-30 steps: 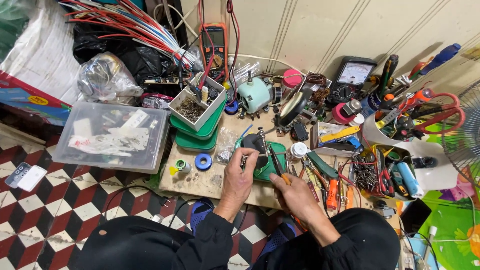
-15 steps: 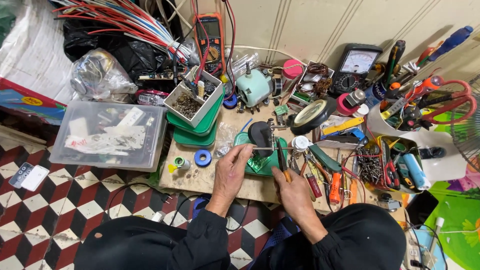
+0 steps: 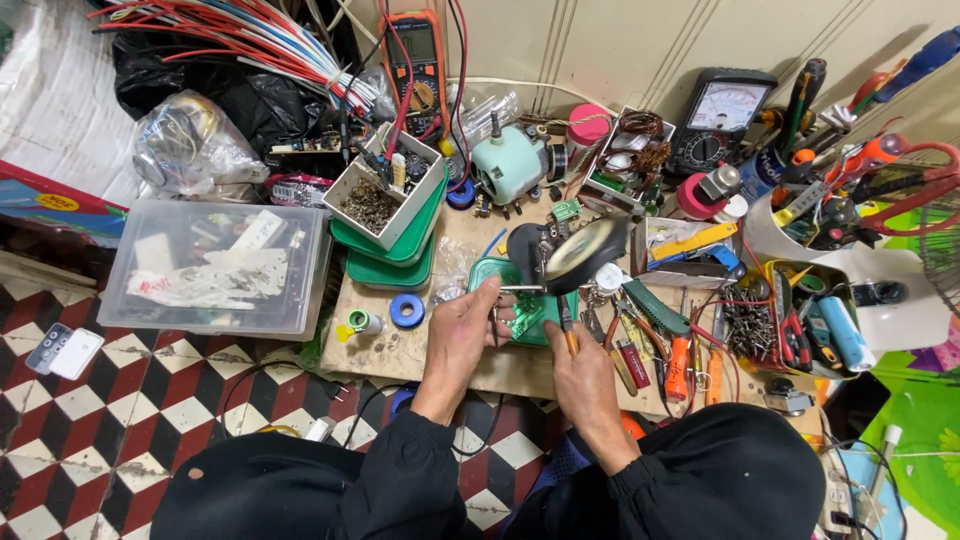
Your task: The person is sitting on the floor working on a small green circuit board. They use a magnifying glass to inspect the board and a pair of pliers to manipulate a small component. The person also handles a white plastic casing and a set of keys during the process.
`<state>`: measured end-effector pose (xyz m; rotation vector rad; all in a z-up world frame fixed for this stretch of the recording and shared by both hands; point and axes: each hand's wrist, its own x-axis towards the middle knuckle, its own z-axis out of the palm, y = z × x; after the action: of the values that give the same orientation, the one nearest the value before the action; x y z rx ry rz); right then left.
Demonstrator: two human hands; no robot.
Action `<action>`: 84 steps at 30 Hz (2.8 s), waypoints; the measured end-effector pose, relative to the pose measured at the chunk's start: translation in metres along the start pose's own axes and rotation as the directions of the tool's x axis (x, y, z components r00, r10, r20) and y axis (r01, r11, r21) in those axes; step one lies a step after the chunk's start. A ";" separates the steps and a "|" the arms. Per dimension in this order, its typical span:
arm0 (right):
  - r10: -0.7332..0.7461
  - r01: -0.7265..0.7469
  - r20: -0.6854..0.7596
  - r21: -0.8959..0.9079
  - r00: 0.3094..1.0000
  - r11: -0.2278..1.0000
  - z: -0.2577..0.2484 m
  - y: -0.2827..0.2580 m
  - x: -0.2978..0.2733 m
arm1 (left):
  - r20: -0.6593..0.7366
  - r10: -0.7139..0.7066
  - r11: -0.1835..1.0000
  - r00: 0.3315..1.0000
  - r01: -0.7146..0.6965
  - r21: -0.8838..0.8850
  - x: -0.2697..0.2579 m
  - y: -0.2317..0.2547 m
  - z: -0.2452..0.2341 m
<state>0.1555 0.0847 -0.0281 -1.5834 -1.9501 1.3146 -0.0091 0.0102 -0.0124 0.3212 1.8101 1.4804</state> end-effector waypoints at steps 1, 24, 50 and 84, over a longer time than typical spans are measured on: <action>-0.004 0.004 0.008 -0.017 1.000 1.000 0.003 0.003 0.002 | 0.009 -0.053 0.997 0.999 0.053 -0.054 -0.001 0.001 -0.001; 0.038 -0.026 0.114 -0.104 0.993 0.994 0.003 -0.001 0.027 | 0.296 0.076 0.973 0.952 -0.006 -0.230 0.002 -0.023 -0.019; 0.161 -0.168 0.105 0.062 0.981 0.984 0.036 -0.010 0.133 | 0.003 0.081 0.954 0.997 -0.079 0.290 0.115 -0.030 0.016; 0.377 -0.526 0.409 0.359 0.831 0.771 -0.064 -0.048 0.083 | 0.259 -0.026 0.998 0.966 0.041 -0.053 0.220 -0.063 0.011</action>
<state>0.1434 0.1889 0.0192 -1.7301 -1.2555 2.1582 -0.1344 0.1360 -0.1570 0.4317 1.5553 1.3952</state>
